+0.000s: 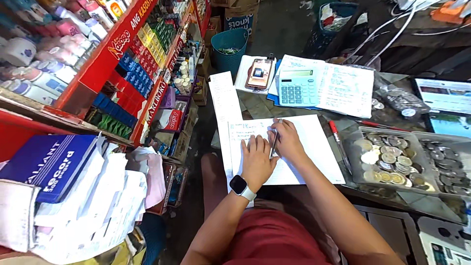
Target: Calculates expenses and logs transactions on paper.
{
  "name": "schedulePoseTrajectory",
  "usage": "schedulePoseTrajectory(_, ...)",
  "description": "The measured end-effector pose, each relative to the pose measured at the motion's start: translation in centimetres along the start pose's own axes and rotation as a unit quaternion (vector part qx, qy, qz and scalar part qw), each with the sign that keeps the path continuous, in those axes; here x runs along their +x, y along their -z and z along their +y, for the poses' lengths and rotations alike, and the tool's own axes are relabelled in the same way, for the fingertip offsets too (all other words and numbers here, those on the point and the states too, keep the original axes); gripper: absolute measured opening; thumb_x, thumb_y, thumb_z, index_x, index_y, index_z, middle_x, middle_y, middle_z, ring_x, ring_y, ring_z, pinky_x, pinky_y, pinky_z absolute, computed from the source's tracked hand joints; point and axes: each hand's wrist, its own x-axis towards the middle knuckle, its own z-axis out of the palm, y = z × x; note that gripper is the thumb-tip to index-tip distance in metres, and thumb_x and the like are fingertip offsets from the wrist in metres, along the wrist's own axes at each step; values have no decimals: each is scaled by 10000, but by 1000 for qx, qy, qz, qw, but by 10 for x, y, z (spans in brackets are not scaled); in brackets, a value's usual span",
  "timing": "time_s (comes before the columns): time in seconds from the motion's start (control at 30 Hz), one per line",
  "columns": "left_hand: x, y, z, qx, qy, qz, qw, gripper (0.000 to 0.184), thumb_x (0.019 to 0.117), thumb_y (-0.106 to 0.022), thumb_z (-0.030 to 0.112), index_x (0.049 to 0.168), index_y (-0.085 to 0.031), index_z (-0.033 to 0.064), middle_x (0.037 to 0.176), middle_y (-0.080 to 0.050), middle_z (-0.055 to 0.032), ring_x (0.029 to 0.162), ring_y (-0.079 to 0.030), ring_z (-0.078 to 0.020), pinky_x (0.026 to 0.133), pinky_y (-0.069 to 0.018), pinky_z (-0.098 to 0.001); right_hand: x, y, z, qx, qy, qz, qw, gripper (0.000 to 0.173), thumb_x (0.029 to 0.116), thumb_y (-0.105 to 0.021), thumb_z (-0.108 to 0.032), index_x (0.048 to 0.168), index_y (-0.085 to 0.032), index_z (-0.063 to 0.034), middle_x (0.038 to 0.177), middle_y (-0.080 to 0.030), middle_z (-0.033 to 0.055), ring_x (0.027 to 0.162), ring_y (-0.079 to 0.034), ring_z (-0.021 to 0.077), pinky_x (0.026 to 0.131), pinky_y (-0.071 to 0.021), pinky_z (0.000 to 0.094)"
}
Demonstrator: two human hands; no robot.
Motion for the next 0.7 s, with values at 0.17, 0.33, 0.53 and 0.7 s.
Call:
schedulePoseTrajectory(0.17, 0, -2, 0, 6, -1, 1, 1000, 660, 1058, -438, 474, 1522, -446, 4, 1608, -378, -221, 1515, -299, -426, 1184, -150, -711, 2, 2, 1, -3, 5, -10, 1000, 269, 1016, -583, -166, 1121, -677, 63, 1348, -614, 294, 1329, -521, 498, 1114, -414, 585)
schedulePoseTrajectory(0.33, 0, -2, 0, -1, -3, -6, 1000, 663, 1064, -422, 476, 1532, -433, 7, 1620, -359, -218, 1524, -278, -423, 1190, -130, -709, 2, 13, -7, 79, -31, 52, 995, 267, 1031, -581, -159, 1067, -667, 91, 1171, -687, 272, 1130, -653, 404, 989, -513, 513)
schedulePoseTrajectory(0.53, 0, 0, 0, 3, -6, -5, 1000, 674, 1063, -420, 479, 1528, -432, -8, 1615, -363, -226, 1519, -288, -430, 1184, -142, -717, 27, 29, -27, 370, -163, 7, 914, 434, 1099, -360, -289, 1299, -622, -8, 1217, -579, 129, 930, -642, 150, 828, -563, 311)
schedulePoseTrajectory(0.7, 2, -1, 0, 8, -6, -11, 1000, 679, 1062, -409, 494, 1536, -426, 7, 1636, -334, -208, 1526, -279, -418, 1187, -143, -709, 43, 25, -22, 489, -191, 26, 851, 129, 1076, -442, -142, 1044, -538, -62, 977, -647, 37, 812, -681, 122, 815, -598, 321)
